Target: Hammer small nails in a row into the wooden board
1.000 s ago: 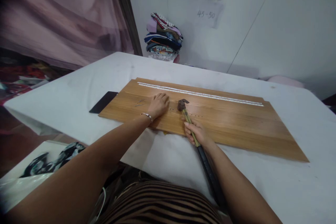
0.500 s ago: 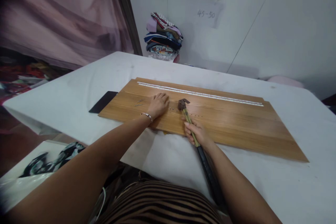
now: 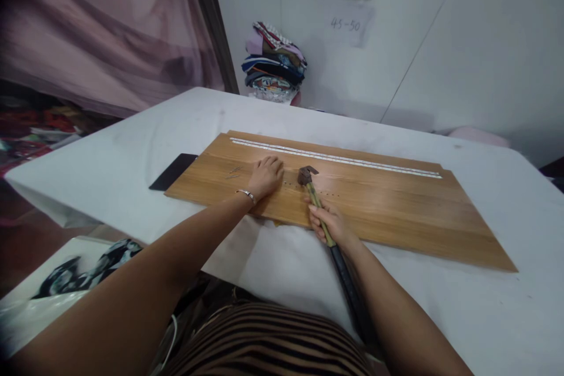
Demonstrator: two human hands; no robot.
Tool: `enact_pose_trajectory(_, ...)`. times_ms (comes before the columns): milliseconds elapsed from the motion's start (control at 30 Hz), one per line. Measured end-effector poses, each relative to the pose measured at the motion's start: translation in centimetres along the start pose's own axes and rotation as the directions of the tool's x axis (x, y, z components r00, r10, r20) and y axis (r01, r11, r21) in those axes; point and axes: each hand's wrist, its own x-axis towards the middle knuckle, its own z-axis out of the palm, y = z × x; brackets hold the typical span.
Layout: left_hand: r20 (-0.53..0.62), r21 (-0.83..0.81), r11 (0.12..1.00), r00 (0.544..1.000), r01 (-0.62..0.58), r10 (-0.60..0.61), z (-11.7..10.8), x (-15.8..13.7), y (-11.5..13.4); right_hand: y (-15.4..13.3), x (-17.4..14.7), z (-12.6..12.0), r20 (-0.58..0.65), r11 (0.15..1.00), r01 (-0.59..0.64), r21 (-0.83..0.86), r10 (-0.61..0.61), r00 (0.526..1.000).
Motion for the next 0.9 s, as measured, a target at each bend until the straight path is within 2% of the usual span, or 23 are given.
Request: enact_pose_trajectory(900,-0.011,-0.001,1.000,1.000,-0.006,0.006,0.01,-0.04,0.02,-0.14,0.05,0.09,-0.005,1.000,-0.019,-0.022,0.018,1.000)
